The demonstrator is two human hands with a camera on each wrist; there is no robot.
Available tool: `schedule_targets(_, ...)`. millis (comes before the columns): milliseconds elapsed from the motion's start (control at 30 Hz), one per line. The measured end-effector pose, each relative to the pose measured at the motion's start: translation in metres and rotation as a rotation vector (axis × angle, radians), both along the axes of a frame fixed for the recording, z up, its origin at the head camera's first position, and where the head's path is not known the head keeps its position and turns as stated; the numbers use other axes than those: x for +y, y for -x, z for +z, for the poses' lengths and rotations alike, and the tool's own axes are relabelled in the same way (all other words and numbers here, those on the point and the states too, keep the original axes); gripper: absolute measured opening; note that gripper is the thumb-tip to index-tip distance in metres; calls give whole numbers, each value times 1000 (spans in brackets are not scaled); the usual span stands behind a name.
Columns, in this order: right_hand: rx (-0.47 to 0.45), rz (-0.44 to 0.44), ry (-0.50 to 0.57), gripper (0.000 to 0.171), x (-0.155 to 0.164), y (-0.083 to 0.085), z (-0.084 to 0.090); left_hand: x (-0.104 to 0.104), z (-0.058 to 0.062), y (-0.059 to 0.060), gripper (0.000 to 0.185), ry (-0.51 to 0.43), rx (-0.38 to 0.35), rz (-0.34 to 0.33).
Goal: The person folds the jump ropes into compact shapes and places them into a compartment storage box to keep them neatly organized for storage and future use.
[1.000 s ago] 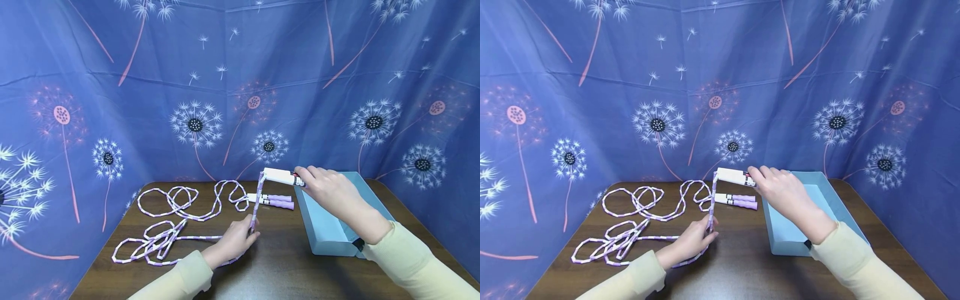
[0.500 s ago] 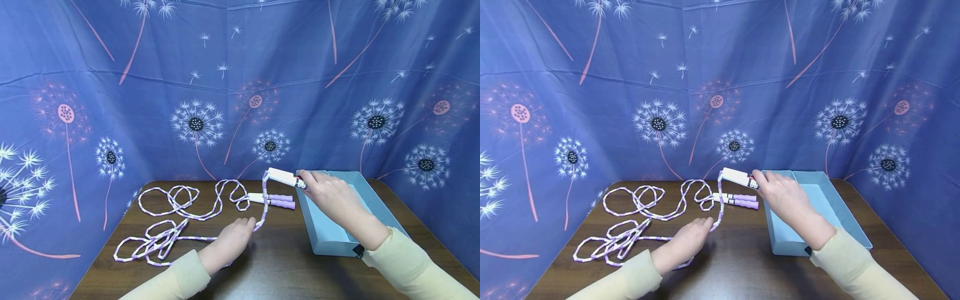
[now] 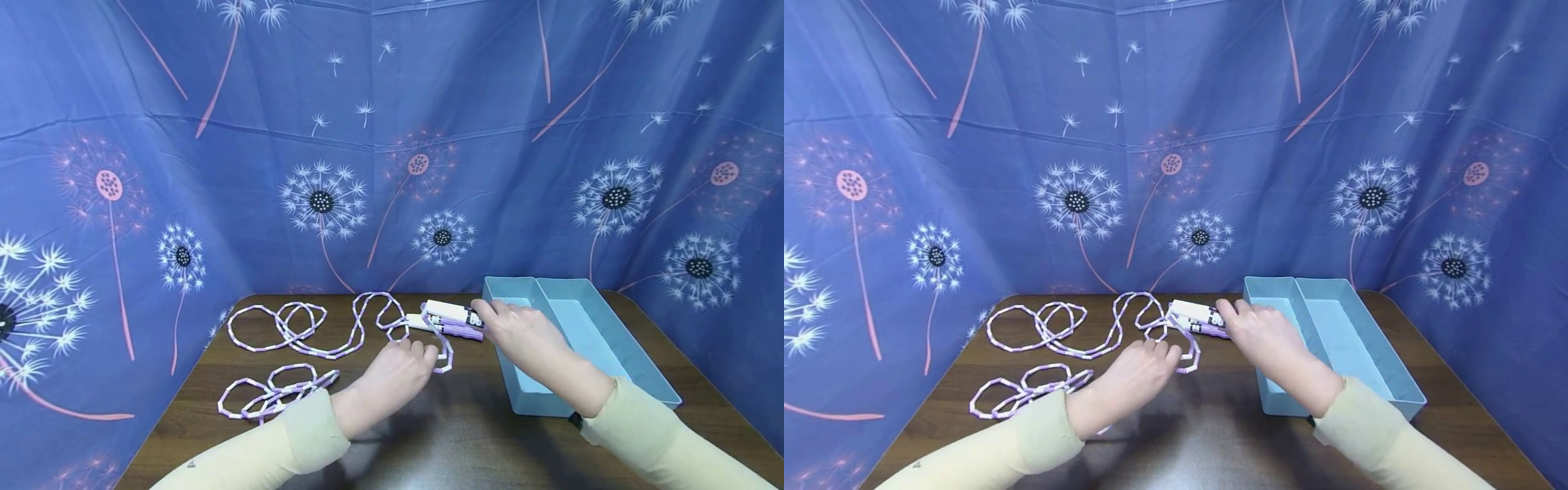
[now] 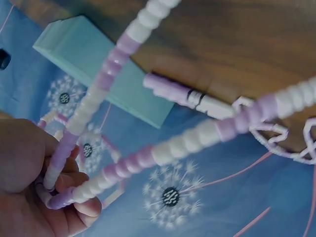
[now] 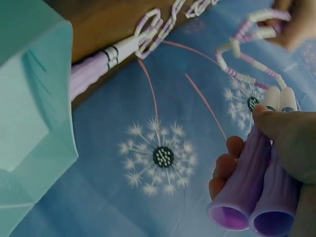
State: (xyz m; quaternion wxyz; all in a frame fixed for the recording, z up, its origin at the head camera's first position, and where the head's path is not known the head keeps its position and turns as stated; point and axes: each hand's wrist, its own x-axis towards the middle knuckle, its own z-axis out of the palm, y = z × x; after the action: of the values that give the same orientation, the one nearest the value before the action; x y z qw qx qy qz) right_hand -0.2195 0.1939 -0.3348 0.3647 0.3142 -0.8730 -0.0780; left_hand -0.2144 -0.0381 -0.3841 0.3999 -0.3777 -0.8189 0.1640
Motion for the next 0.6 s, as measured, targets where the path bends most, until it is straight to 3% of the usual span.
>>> schedule_targets(133,-15,20,20,45,-5,0,-7,6,12,-1,19,2,27,11)
schedule_targets(267,-29,38,20,58,-5,0,-11,11,21,0,20,24,49,37)
schedule_targets(600,-41,108,49,74,-7,3,-14,21,27,5,18,-9,68,88)
